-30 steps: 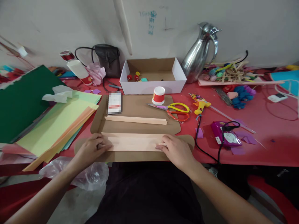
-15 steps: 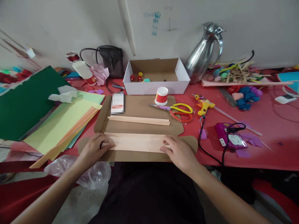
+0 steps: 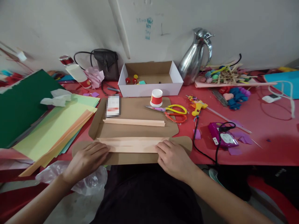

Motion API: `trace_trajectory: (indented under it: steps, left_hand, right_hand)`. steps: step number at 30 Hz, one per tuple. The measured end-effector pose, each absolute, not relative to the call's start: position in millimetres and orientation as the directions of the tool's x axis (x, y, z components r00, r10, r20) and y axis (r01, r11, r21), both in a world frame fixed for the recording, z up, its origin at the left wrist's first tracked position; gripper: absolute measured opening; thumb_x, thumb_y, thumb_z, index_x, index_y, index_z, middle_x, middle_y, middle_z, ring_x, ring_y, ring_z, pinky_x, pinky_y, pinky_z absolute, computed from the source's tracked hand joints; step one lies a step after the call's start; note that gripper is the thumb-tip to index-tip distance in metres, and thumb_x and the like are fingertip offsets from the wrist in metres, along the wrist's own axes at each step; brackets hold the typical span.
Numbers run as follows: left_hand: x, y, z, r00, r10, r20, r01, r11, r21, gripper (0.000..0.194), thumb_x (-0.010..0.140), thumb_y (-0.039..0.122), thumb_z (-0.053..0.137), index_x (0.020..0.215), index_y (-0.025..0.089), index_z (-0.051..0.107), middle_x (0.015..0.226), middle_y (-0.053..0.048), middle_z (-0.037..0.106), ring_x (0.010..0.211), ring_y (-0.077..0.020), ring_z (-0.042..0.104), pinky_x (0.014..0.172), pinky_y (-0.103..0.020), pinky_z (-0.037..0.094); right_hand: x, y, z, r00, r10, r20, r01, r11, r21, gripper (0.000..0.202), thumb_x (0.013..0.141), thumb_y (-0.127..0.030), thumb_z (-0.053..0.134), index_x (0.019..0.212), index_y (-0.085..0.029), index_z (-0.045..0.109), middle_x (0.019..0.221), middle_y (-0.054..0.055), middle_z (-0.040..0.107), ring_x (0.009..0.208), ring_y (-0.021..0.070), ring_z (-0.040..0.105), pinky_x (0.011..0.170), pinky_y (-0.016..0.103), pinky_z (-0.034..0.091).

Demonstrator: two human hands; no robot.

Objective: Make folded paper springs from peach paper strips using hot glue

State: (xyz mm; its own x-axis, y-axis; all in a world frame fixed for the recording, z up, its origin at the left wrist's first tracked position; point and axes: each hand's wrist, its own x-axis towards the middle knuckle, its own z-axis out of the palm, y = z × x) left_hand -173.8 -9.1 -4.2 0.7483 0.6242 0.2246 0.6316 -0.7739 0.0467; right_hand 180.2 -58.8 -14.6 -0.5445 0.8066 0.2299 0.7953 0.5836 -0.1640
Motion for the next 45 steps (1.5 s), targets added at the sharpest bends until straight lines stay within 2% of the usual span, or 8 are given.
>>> trace_trajectory:
  steps: [4, 12, 20, 30, 34, 37, 41, 45]
  left_hand:
    - [-177, -2, -12, 0.706, 0.665, 0.244, 0.669, -0.739, 0.078, 0.02, 0.091, 0.02, 0.048, 0.105, 0.021, 0.062, 0.103, -0.006, 0.066, 0.1, -0.0202, 0.06, 0.095, -0.037, 0.045]
    - [-180, 19, -18, 0.496, 0.86, 0.115, 0.792, -0.503, 0.345, 0.028, 0.095, 0.034, 0.038, 0.095, 0.021, 0.063, 0.099, -0.005, 0.069, 0.094, -0.0198, 0.064, 0.082, -0.03, 0.049]
    - [-174, 26, -14, 0.357, 0.934, -0.026, 0.897, -0.335, 0.29, 0.029, 0.088, 0.044, 0.044, 0.099, 0.024, 0.062, 0.097, -0.004, 0.071, 0.087, -0.0216, 0.066, 0.069, -0.028, 0.048]
    - [-178, 27, -17, 0.445, 0.894, 0.058, 0.853, -0.443, 0.276, 0.023, 0.092, 0.036, 0.042, 0.094, 0.023, 0.06, 0.096, -0.004, 0.069, 0.086, -0.0201, 0.065, 0.067, -0.028, 0.048]
    - [-175, 25, -15, 0.469, 0.878, 0.092, 0.82, -0.472, 0.323, 0.023, 0.093, 0.033, 0.041, 0.092, 0.022, 0.061, 0.096, -0.003, 0.067, 0.086, -0.0177, 0.064, 0.071, -0.026, 0.049]
    - [-174, 22, -17, 0.476, 0.869, 0.134, 0.815, -0.493, 0.304, 0.025, 0.094, 0.029, 0.039, 0.096, 0.023, 0.063, 0.099, -0.004, 0.064, 0.087, -0.0164, 0.063, 0.071, -0.025, 0.049]
    - [-174, 13, -13, 0.525, 0.815, 0.247, 0.822, -0.56, 0.1, 0.022, 0.09, 0.023, 0.045, 0.095, 0.024, 0.067, 0.103, -0.006, 0.063, 0.09, -0.0201, 0.061, 0.074, -0.031, 0.049]
    - [-175, 9, 1, 0.68, 0.692, 0.24, 0.717, -0.696, -0.024, 0.017, 0.085, 0.024, 0.055, 0.097, 0.023, 0.067, 0.105, -0.007, 0.066, 0.098, -0.0242, 0.059, 0.087, -0.04, 0.047]
  right_hand:
    - [182, -54, -16, -0.456, 0.856, 0.244, 0.819, 0.511, -0.261, 0.024, 0.086, -0.012, 0.047, 0.101, -0.018, 0.064, 0.102, 0.008, 0.065, 0.098, 0.0245, 0.059, 0.088, 0.041, 0.049]
    - [188, -38, -21, -0.265, 0.961, 0.081, 0.81, 0.267, -0.522, 0.028, 0.094, -0.019, 0.038, 0.114, -0.022, 0.058, 0.11, 0.006, 0.066, 0.1, 0.0217, 0.062, 0.085, 0.037, 0.049]
    - [183, -30, -18, -0.173, 0.984, 0.03, 0.813, 0.16, -0.56, 0.015, 0.092, -0.028, 0.048, 0.095, -0.025, 0.062, 0.094, 0.003, 0.07, 0.087, 0.0206, 0.065, 0.075, 0.031, 0.048]
    - [184, -26, -17, -0.236, 0.969, 0.069, 0.756, 0.228, -0.614, 0.013, 0.09, -0.022, 0.048, 0.087, -0.024, 0.06, 0.086, 0.001, 0.067, 0.081, 0.0183, 0.064, 0.072, 0.029, 0.047]
    - [184, -27, -22, -0.236, 0.967, 0.092, 0.772, 0.244, -0.587, 0.015, 0.091, -0.023, 0.047, 0.089, -0.024, 0.062, 0.086, 0.002, 0.066, 0.079, 0.0179, 0.063, 0.071, 0.029, 0.048]
    - [185, -33, -24, -0.238, 0.961, 0.143, 0.832, 0.277, -0.48, 0.018, 0.092, -0.022, 0.046, 0.092, -0.023, 0.064, 0.094, 0.004, 0.063, 0.078, 0.0174, 0.061, 0.069, 0.03, 0.047]
    - [186, -46, -17, -0.357, 0.906, 0.229, 0.899, 0.4, -0.181, 0.024, 0.087, -0.013, 0.049, 0.1, -0.023, 0.066, 0.109, 0.008, 0.062, 0.09, 0.0232, 0.058, 0.076, 0.036, 0.045]
    - [185, -50, -7, -0.454, 0.861, 0.227, 0.86, 0.491, -0.141, 0.021, 0.083, -0.016, 0.055, 0.101, -0.02, 0.066, 0.104, 0.007, 0.066, 0.094, 0.0243, 0.056, 0.083, 0.039, 0.041]
